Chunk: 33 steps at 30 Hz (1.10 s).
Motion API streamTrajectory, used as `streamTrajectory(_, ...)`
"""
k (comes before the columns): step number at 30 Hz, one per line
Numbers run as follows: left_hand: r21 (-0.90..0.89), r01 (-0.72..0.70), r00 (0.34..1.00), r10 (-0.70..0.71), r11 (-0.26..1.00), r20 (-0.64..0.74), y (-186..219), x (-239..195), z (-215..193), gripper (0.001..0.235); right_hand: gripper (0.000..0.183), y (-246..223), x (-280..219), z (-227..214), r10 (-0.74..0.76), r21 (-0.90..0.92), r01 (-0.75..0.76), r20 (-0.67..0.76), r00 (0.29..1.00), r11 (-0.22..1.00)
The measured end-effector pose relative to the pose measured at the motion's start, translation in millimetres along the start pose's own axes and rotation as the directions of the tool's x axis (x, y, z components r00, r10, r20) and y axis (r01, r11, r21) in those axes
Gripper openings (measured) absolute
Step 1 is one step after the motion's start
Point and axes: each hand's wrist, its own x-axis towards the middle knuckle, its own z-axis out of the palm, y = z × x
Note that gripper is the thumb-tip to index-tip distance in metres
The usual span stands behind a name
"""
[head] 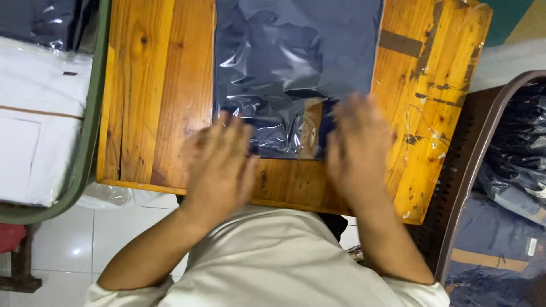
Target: Placing a folded blue shirt into a clear plastic bag and smoothing it out for final packaging.
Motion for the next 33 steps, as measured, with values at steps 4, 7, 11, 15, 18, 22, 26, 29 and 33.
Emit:
streamTrajectory(4,-0.035,-0.149,0.961,0.153,0.988,0.232,17.9,24.8,31.3,0.058,0.071,-30.5,-37.1,17.6,-0.026,0.035,0.020,0.183,0.983,0.999)
streamTrajectory(7,0.125,-0.158,0.895,0.088,0.979,0.438,17.5,29.7,43.4,0.074,0.079,-29.7,-46.1,19.2,-0.024,-0.053,0.041,0.297,0.955,0.998)
streamTrajectory(11,0.225,-0.063,0.917,-0.033,0.972,0.398,6.9,25.8,47.5,0.076,0.093,-5.8,-53.4,23.2,0.071,-0.113,-0.032,0.367,0.927,0.993)
streamTrajectory(15,0.236,0.075,0.945,-0.144,0.969,0.293,3.8,20.0,46.7,0.080,0.108,1.7,-58.7,19.0,0.138,-0.099,-0.108,0.392,0.910,0.989)
streamTrajectory(18,0.180,0.205,0.905,-0.256,0.962,0.340,-4.7,22.1,40.1,0.084,0.112,4.3,-63.1,21.5,0.160,-0.101,-0.130,0.407,0.899,0.986)
streamTrajectory(22,0.177,0.238,0.896,-0.286,0.955,0.339,-7.1,21.4,37.8,0.087,0.119,1.4,-60.8,19.7,0.229,-0.102,-0.205,0.397,0.889,0.973)
streamTrajectory(26,0.130,0.300,0.900,-0.326,0.945,0.291,-9.6,22.8,36.1,0.085,0.124,-3.8,-59.4,16.0,0.367,-0.121,-0.348,0.392,0.843,0.930)
streamTrajectory(29,0.100,0.363,0.906,-0.376,0.926,0.193,-18.1,24.2,32.0,0.089,0.133,-6.3,-58.0,9.5,0.457,-0.087,-0.461,0.380,0.804,0.883)
streamTrajectory(33,0.195,0.341,0.932,-0.357,0.920,0.054,-6.0,23.1,18.8,0.101,0.134,-11.6,-64.3,13.5,0.366,-0.129,-0.346,0.207,0.907,0.929)
